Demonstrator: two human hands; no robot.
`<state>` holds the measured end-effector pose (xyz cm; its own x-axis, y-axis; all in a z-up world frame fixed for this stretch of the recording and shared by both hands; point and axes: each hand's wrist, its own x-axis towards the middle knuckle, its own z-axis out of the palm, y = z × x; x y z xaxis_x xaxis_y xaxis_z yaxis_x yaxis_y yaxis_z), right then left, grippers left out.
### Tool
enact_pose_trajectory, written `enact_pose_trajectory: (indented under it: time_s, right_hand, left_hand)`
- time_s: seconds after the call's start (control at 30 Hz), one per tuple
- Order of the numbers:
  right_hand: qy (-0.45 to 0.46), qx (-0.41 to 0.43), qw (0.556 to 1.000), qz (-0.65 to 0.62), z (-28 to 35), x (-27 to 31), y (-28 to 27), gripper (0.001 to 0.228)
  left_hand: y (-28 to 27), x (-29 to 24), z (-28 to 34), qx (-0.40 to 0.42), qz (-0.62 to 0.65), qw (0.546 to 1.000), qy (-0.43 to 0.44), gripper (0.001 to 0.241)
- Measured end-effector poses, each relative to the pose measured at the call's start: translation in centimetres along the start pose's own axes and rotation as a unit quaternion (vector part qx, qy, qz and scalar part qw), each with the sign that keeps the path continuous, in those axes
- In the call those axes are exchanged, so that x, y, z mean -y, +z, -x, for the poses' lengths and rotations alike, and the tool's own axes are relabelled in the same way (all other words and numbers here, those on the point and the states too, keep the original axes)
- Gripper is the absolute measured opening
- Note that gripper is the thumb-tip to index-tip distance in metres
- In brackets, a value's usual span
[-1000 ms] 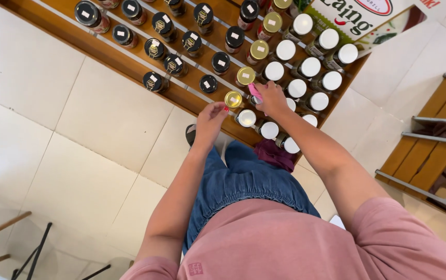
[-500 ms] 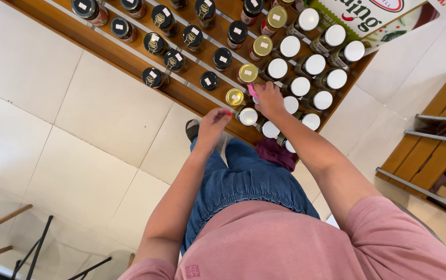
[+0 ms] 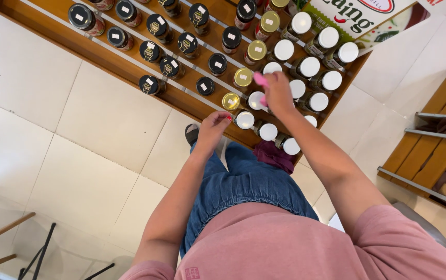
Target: Wiping dust off various glass jars on a grocery store shelf using a pink cleaning cloth.
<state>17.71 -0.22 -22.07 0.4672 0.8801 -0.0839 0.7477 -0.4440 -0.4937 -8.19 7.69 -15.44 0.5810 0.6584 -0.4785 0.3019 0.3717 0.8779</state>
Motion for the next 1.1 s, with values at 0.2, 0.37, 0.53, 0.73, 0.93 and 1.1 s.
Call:
enact_pose_trajectory:
  time_s: [0.2,0.37,0.53,0.73,0.93,1.1]
  right_hand:
    - [-0.039,-0.050,0.998,0.014,-3.9,-3.8,1.0,0.048]
    - [0.023,0.071,0.996,0.050,-4.5,-2.0,0.8,0.072]
    - [0.049,0.118,0.988,0.091,-5.1,-2.4,1.1,0.079]
    - [0.053,0.107,0.989,0.092,-4.8,-2.4,-0.2,0.079]
    - [0.038,0.100,0.993,0.044,-3.3,1.9,-10.0,0.076]
    - [-0.112,0.202,0.972,-0.031,-1.7,7.4,-22.0,0.069]
  left_hand:
    - [0.1,0.1,0.1,0.007,-0.005,1.000,-0.020,0.025]
    - [-0.4,0.5,0.7,-0.002,-0.002,1.000,-0.029,0.025]
    - [-1.3,0.6,1.5,-0.020,-0.017,0.999,-0.034,0.025]
    - [-1.1,0.1,2.3,-0.033,-0.039,0.998,-0.041,0.025]
    - [0.9,-2.0,0.4,0.014,-0.062,0.998,-0.007,0.031]
    - [3.0,-5.9,-3.9,0.083,-0.190,0.917,0.341,0.086]
